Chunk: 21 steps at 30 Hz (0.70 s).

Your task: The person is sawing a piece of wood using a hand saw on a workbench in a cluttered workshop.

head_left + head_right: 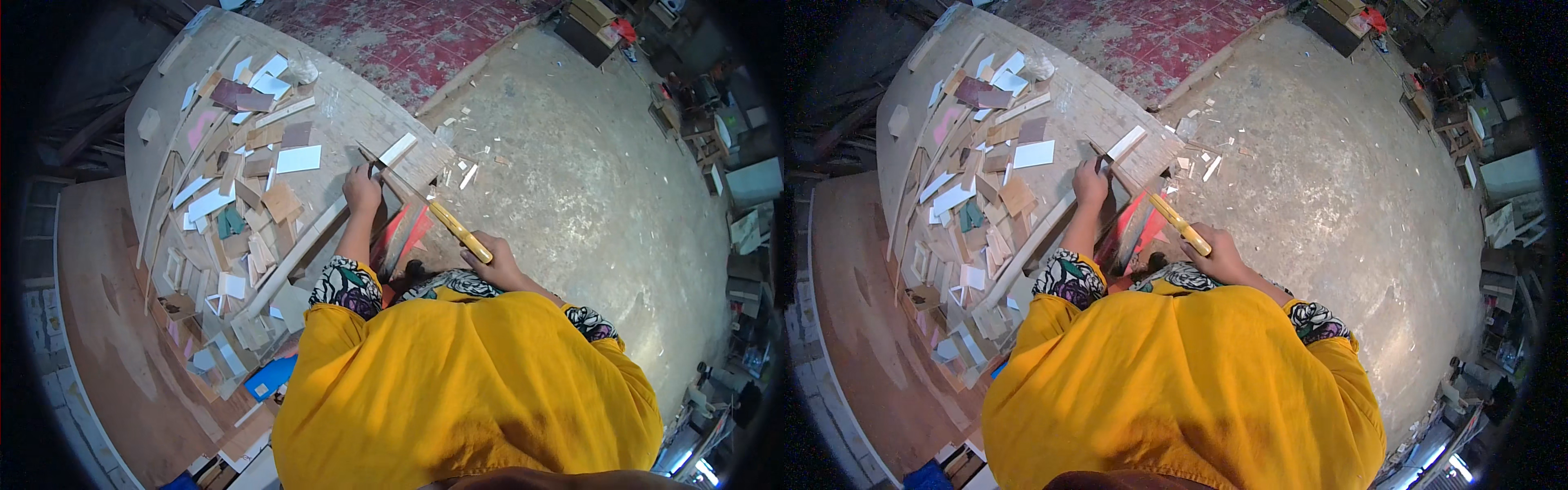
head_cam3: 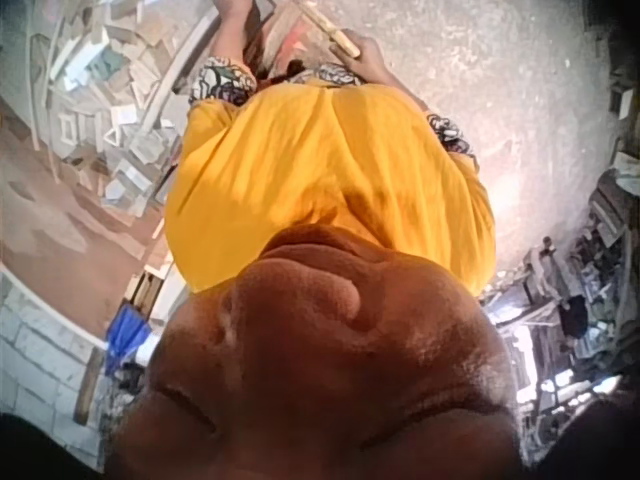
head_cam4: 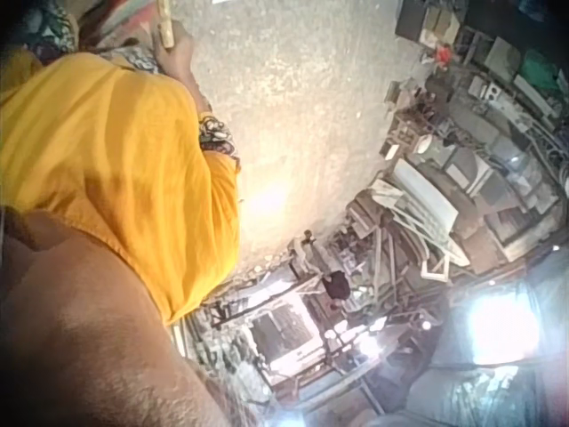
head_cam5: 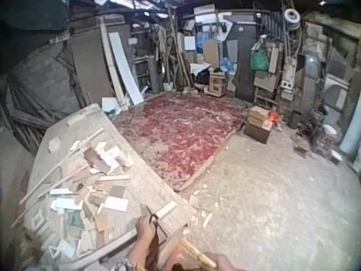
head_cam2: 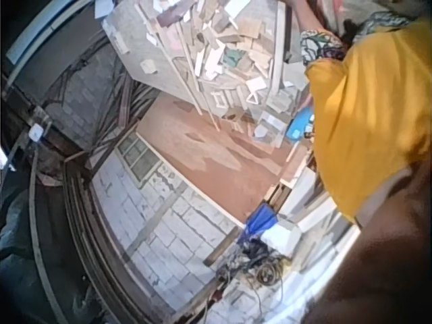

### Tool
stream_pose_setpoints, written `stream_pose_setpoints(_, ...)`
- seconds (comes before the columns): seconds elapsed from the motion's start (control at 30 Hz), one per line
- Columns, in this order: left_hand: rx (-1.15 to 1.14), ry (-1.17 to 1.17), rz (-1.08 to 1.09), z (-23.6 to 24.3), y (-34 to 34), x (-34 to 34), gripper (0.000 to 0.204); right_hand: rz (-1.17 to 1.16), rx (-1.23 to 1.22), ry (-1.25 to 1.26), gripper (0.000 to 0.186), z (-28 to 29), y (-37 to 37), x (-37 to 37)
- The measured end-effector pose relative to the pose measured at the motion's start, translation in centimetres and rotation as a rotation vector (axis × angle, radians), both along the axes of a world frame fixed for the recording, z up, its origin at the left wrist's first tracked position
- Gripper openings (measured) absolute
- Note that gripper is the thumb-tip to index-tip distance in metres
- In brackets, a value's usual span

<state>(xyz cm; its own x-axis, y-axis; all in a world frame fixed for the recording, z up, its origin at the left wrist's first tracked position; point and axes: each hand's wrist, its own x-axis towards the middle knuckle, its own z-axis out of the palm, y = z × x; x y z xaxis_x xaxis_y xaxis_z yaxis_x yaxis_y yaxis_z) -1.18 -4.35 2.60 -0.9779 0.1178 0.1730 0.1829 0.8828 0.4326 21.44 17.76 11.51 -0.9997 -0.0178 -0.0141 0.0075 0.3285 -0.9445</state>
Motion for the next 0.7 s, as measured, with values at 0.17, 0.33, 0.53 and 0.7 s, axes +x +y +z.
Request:
stream_pose_setpoints(0.17,-0.033,0.019,0.0,0.2,1.9,1.7,0.027,0.015,0.075,0.039,0.019,0.6,1.3,1.5)
stream_pose_setpoints(0.33,-0.074,0.077,0.063,-0.7,3.9,2.6,0.022,0.124,0.117,-0.111,0.024,-0.8,2.3,2.3)
stream_pose_setpoints(0.53,-0.049,0.23,0.093,-2.7,4.5,2.6,0.023,0.046,0.144,-0.065,0.024,-1.8,1.8,3.0)
stream_pose_setpoints(0.7,-0.015,0.327,0.106,-3.8,4.6,3.0,0.021,-0.107,-0.011,-0.091,0.024,-2.8,1.7,3.0)
